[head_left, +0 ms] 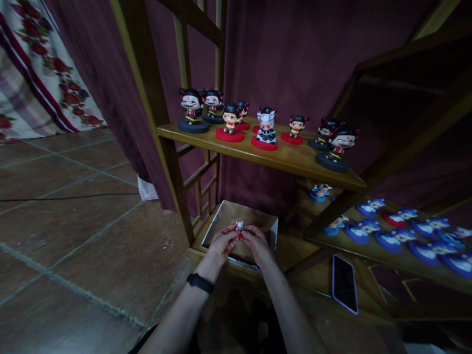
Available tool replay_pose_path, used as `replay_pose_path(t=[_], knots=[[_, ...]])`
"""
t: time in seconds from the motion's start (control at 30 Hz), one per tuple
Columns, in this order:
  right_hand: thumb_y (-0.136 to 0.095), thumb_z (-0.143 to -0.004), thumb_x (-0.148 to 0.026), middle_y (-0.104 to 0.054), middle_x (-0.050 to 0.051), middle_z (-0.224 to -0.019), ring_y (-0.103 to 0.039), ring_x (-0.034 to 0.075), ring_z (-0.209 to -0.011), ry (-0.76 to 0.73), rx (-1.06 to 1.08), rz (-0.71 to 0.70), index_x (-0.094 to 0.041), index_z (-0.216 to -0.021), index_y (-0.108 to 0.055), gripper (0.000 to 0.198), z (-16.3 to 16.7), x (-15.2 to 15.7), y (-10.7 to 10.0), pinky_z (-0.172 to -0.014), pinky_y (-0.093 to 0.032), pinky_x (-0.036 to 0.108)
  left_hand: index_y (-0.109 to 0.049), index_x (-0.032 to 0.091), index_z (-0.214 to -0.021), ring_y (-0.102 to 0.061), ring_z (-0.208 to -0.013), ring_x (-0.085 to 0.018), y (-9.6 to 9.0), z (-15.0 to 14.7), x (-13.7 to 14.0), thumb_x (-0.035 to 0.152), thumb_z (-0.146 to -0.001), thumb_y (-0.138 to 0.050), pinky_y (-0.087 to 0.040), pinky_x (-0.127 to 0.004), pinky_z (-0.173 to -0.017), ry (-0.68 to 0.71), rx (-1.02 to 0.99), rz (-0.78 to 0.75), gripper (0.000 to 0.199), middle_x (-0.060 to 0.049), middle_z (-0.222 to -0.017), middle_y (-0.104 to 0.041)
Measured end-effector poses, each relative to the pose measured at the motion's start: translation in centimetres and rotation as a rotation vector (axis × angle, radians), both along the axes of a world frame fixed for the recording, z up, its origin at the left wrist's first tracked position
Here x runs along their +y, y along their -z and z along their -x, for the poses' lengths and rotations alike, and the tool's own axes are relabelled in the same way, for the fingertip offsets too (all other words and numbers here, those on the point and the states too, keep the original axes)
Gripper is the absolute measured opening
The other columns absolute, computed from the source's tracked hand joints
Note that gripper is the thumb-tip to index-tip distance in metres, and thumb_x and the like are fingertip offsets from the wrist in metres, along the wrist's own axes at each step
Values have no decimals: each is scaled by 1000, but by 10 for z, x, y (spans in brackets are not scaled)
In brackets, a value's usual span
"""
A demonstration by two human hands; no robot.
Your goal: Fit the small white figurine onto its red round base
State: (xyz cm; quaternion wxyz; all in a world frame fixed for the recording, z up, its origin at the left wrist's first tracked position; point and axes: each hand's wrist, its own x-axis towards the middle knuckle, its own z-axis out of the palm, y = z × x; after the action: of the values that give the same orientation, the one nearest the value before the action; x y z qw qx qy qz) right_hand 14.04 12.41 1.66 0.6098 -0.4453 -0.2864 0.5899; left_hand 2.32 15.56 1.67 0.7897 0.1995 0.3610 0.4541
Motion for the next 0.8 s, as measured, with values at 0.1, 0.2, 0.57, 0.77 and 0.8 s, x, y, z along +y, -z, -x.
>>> replay_pose_path(t=[0.1,0.2,0.57,0.77,0.8], knots=[[-69,-60,-28,-66,2,-85,-60,16,-82,2,-19,-1,-20,-78,-62,21,1,0,1,-79,-46,32,-65,11,-87,-58,-51,-6,0,0,-1,0,-62,-65,-48,-14,-53,-16,18,-12,26,-3,-67,-66],[-69,-59,-29,-66,2,-83,-60,17,-81,14,-34,-1,-19,-77,-62,22,2,-1,-2,-79,-46,32,-65,10,-86,-58,-51,-6,-1,-1,-2,1,-61,-67,-47,-13,-52,-27,49,-28,27,-4,-66,-67],[-70,-58,-31,-67,2,-85,-61,17,-80,37,-32,11,-20,-78,-62,24,2,1,-1,-76,-47,32,-65,10,-86,-58,-51,-6,-1,-3,-1,0,-62,-64,-47,-14,-52,-53,41,-27,25,-4,-66,-67],[-67,-62,-32,-67,2,-76,-61,14,-69,71,-3,51,-19,-78,-62,22,0,1,-5,-74,-48,31,-64,9,-87,-56,-50,-7,-4,-2,0,5,-70,-59,-49,-17,-54,-59,11,50,18,-5,-62,-64],[-67,-62,-32,-67,2,-76,-61,14,-68,75,-7,56,-19,-78,-62,21,0,1,-5,-73,-48,32,-63,8,-87,-56,-50,-7,-5,-2,1,5,-70,-59,-49,-17,-54,-65,15,62,18,-5,-63,-65]])
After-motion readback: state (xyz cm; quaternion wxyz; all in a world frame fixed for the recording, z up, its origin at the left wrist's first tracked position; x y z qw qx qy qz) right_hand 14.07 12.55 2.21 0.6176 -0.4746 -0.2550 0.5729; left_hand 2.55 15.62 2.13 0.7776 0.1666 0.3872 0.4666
